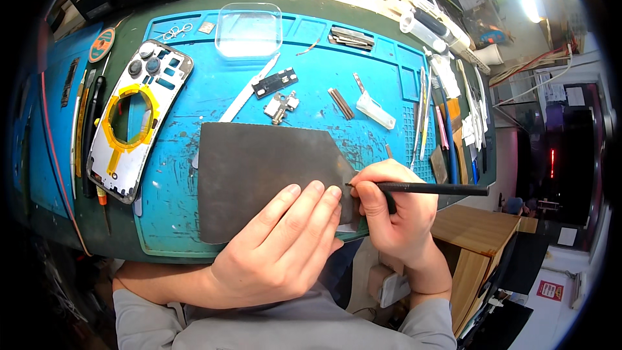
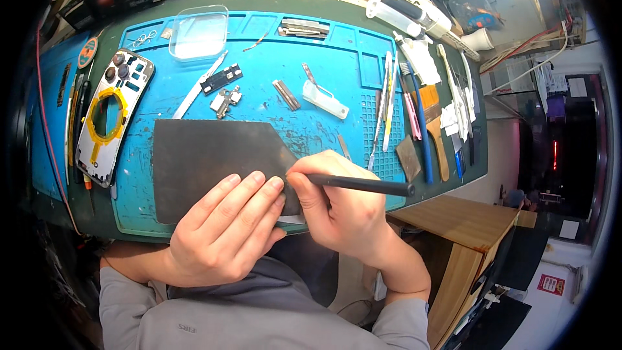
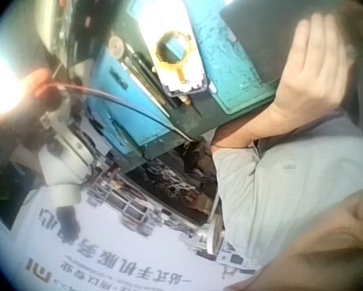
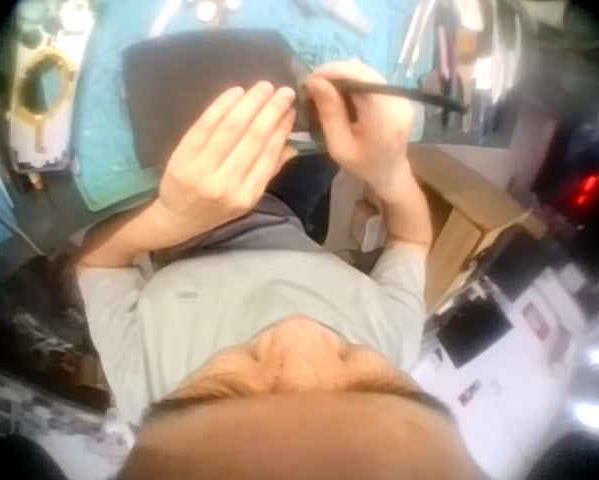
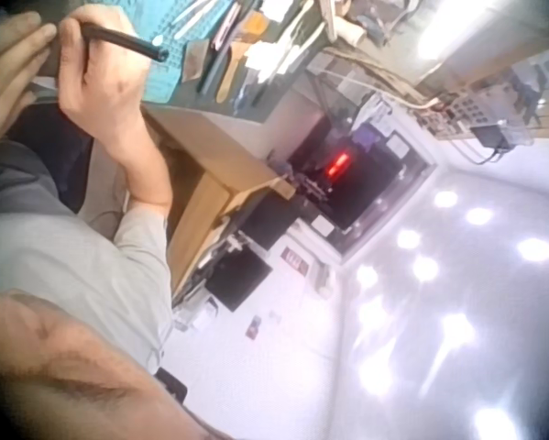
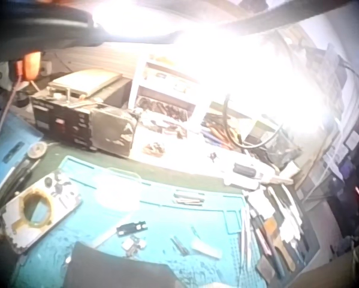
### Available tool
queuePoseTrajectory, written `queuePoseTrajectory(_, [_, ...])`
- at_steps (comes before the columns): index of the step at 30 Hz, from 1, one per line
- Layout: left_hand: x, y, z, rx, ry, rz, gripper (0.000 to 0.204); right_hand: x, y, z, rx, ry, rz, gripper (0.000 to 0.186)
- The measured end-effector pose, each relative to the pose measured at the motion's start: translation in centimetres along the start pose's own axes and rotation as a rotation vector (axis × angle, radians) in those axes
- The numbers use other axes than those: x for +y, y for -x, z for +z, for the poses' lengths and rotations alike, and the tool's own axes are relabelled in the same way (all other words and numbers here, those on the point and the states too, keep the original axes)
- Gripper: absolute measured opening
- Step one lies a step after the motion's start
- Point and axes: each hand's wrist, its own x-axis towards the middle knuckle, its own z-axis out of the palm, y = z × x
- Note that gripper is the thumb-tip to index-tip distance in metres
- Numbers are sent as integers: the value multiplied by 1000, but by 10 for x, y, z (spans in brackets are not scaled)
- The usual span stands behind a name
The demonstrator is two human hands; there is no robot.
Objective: The person uses a small brush to clean the camera module area of a disassembled smartphone back cover. They then use a precision knife to scrape and clean a small metal component on a sanding pad.
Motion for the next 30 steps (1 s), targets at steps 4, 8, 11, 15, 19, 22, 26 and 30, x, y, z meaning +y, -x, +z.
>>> queuePoseTrajectory(4, [0,-1,1,3,4,6,35,-1,4,-3,2,12,1,5])
queuePoseTrajectory(8, [-1,-1,0,5,-2,-1,34,1,1,0,10,19,-20,5])
queuePoseTrajectory(11, [0,-1,1,6,1,-1,34,-1,4,-3,3,15,-7,5])
queuePoseTrajectory(15, [-1,-1,0,6,-1,3,34,-1,-1,-2,5,25,-19,5])
queuePoseTrajectory(19, [-1,-2,0,2,6,8,34,-2,4,-3,9,10,-3,6])
queuePoseTrajectory(22, [-1,0,0,4,-6,-5,34,1,-1,-2,-7,4,-1,5])
queuePoseTrajectory(26, [-1,-2,0,1,3,6,34,0,5,-3,13,3,2,5])
queuePoseTrajectory(30, [0,0,-1,-2,0,-1,34,1,2,-2,5,7,-2,4])
